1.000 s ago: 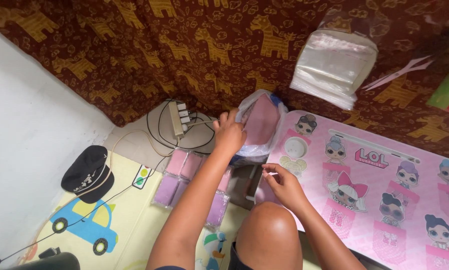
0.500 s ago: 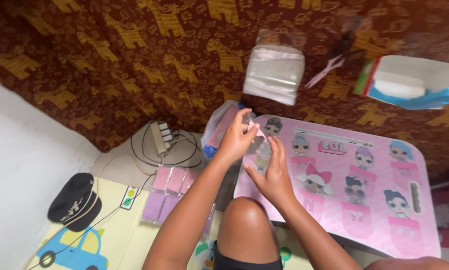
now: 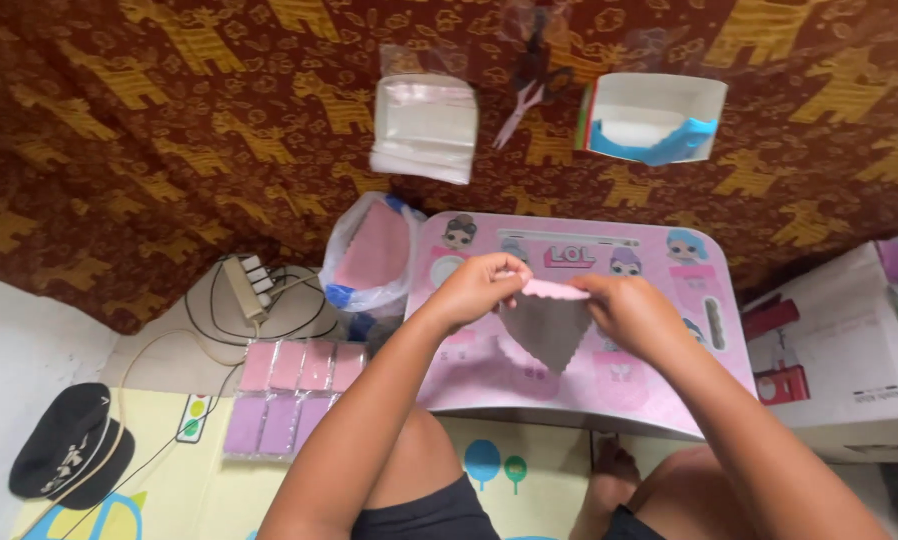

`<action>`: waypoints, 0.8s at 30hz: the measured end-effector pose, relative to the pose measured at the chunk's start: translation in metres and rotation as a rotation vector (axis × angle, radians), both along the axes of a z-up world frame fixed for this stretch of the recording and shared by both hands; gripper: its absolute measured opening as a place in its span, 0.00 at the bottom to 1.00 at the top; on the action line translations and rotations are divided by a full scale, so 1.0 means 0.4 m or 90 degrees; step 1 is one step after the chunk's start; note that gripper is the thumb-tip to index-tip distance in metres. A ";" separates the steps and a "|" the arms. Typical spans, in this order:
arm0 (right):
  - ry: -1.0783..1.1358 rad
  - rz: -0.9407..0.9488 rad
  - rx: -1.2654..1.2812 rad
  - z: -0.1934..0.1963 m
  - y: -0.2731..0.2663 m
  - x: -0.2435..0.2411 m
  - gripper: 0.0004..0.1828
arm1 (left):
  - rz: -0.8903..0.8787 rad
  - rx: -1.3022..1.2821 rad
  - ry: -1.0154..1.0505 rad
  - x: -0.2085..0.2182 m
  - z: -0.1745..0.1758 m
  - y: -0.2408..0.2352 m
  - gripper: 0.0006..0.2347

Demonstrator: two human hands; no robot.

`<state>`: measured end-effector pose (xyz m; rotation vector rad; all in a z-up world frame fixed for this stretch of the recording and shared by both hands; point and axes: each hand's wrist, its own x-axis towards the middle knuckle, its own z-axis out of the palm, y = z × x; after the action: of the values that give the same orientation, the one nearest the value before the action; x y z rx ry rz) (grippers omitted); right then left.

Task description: The person uses a lint roller to clean pieces of purple fabric on a small pink table and then places the fabric into plastic bags.

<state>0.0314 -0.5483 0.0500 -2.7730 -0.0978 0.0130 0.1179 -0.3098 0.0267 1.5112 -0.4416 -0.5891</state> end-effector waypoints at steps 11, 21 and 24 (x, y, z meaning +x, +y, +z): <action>-0.111 0.033 0.069 -0.051 -0.085 -0.037 0.25 | -0.022 0.062 -0.074 -0.039 -0.017 -0.066 0.09; 0.204 0.223 -0.168 -0.311 -0.043 -0.116 0.33 | -0.225 0.586 -0.396 -0.091 -0.453 -0.069 0.20; 0.212 0.182 -0.238 -0.294 -0.027 -0.109 0.39 | -0.199 0.627 -0.514 -0.086 -0.421 -0.100 0.23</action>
<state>-0.0122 -0.5591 -0.0676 -3.0495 -0.4418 0.6226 0.0834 -0.3496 -0.1419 2.6606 -1.1265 -0.4176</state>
